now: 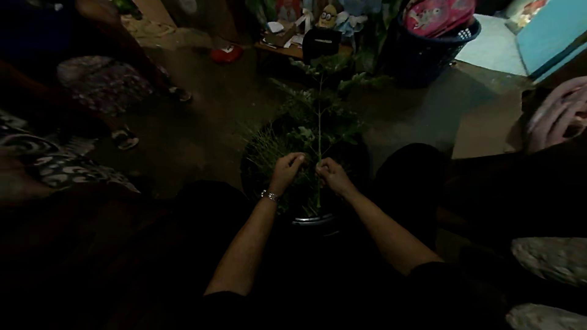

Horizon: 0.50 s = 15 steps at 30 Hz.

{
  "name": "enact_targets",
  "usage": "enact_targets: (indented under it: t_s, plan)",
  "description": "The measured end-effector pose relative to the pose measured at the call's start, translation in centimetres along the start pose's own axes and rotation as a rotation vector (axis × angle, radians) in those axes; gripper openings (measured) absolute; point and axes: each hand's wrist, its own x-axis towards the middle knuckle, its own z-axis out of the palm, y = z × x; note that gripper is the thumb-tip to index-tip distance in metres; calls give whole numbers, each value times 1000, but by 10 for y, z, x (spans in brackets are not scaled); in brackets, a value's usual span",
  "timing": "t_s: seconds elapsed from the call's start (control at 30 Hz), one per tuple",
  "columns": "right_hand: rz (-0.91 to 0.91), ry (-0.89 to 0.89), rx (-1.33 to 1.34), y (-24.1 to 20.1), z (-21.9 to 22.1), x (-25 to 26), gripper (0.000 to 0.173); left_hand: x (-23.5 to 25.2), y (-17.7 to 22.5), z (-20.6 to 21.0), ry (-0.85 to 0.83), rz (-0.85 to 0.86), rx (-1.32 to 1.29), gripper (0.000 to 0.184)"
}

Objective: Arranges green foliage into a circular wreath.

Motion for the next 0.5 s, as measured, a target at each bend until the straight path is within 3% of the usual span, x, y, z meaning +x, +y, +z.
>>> enact_targets:
  t_s: [0.07,0.17,0.23,0.5]
  plan:
    - [7,-14,-44,5,1,5,25,0,-1,7,129,50,19,29]
    - [2,-27,-180,9,1,10,27,2,0,7,98,13,45,31]
    - [18,-59,-250,9,2,11,31,4,3,6,45,-42,6,30]
    - [0,-82,-359,19,18,16,32,6,-3,10,119,-341,-173,28]
